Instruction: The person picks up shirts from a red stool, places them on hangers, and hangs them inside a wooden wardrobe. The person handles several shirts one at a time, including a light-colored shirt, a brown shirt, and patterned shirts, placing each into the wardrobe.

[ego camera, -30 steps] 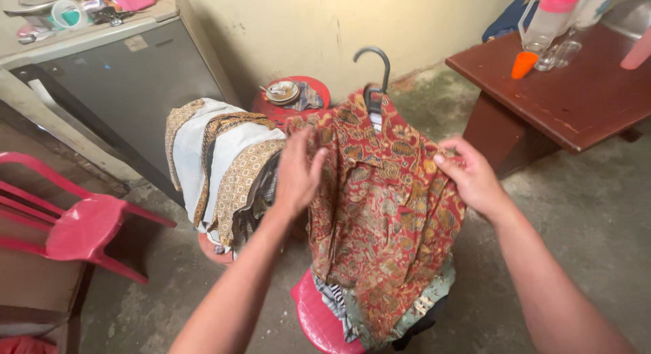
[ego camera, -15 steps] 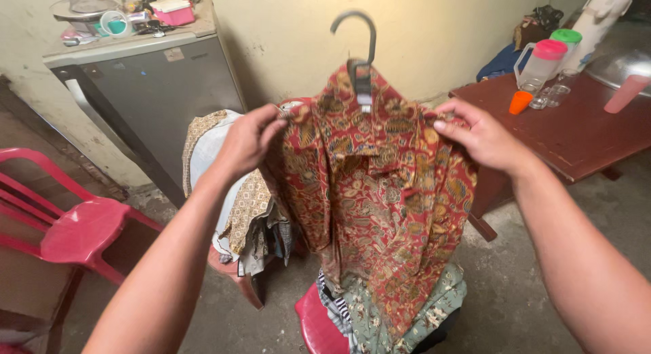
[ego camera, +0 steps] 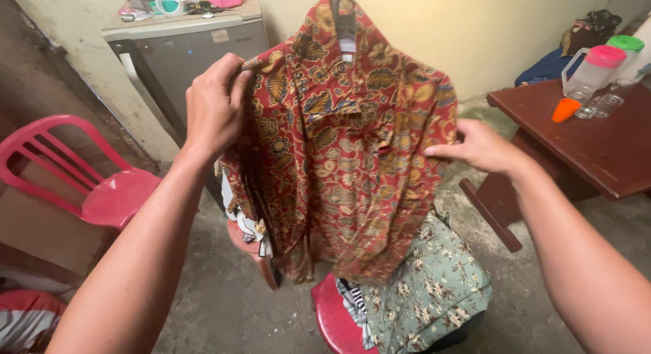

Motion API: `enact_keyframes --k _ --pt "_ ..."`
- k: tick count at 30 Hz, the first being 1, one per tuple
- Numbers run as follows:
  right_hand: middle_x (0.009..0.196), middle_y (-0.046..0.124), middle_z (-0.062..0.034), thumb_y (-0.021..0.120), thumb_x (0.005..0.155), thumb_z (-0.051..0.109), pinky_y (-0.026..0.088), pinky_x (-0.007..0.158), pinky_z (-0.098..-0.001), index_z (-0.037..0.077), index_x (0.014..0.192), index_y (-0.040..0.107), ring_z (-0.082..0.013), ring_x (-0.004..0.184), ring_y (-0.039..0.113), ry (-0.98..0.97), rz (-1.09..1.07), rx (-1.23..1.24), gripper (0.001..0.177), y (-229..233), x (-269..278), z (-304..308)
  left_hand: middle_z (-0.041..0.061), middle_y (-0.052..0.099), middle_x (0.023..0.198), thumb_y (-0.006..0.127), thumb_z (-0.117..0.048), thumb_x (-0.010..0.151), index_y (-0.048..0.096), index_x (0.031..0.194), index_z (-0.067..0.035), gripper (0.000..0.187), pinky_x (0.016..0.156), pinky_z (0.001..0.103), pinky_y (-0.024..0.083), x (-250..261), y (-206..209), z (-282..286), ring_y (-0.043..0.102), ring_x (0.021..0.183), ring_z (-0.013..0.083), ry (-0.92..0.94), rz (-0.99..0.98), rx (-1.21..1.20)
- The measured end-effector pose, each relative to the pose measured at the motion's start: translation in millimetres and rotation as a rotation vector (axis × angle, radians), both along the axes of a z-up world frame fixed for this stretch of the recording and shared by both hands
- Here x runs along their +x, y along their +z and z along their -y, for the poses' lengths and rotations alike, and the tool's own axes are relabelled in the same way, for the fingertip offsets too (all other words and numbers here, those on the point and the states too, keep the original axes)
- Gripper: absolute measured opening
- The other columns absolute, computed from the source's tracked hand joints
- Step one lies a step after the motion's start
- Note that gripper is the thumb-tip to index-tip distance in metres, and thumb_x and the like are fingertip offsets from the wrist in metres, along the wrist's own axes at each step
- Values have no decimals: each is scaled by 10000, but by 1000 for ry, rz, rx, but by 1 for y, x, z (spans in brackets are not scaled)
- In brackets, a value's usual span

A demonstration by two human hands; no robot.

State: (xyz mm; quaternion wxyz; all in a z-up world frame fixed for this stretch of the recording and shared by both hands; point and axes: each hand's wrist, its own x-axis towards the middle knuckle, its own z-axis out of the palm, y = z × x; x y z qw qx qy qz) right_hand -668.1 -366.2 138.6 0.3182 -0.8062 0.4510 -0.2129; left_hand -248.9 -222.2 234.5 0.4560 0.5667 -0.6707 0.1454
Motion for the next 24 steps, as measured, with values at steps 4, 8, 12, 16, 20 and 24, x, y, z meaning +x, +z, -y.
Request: enact_keyframes --k 4,8,12,16,20,24 --pt "810 701 -70 809 879 371 496 654 -345 13 1022 779 -138 726 601 -40 9 50 386 -24 10 6 196 674 961 637 -172 1057 634 1079 -28 145 741 473 482 23 -7 -8 642 899 428 32 35 -19" --pt "809 668 -19 753 926 370 470 644 -310 62 1022 758 -116 720 577 -83 163 54 322 -35 14 15 204 666 945 637 -182 1070 635 1088 -26 157 739 464 484 40 -12 -21 637 863 422 102 -50 8" --pt "979 731 -20 770 901 278 513 841 -254 46 976 729 -71 932 646 313 209 75 248 -57 20 18 205 664 925 632 -182 1067 640 1087 -30 154 737 450 484 42 -15 -31 640 836 405 119 -93 18" --pt "1058 684 -68 748 950 189 562 859 -306 23 1136 606 -120 995 655 380 417 322 286 -77 35 15 194 668 917 624 -183 1050 645 1096 -43 149 737 437 489 42 -13 -41 646 817 386 118 -142 23" --pt "1100 690 -71 637 959 199 589 765 -319 106 1344 518 -145 907 655 193 483 442 413 -83 57 7 197 661 924 622 -184 1053 639 1088 -44 145 739 446 486 43 -9 -45 640 852 402 143 -96 -9" --pt "1043 727 -164 439 974 403 552 570 -323 117 1330 506 -220 745 722 137 693 778 461 -76 73 3 187 651 929 626 -188 1046 633 1063 -53 137 739 463 478 42 -6 -49 628 885 415 198 -56 -53"
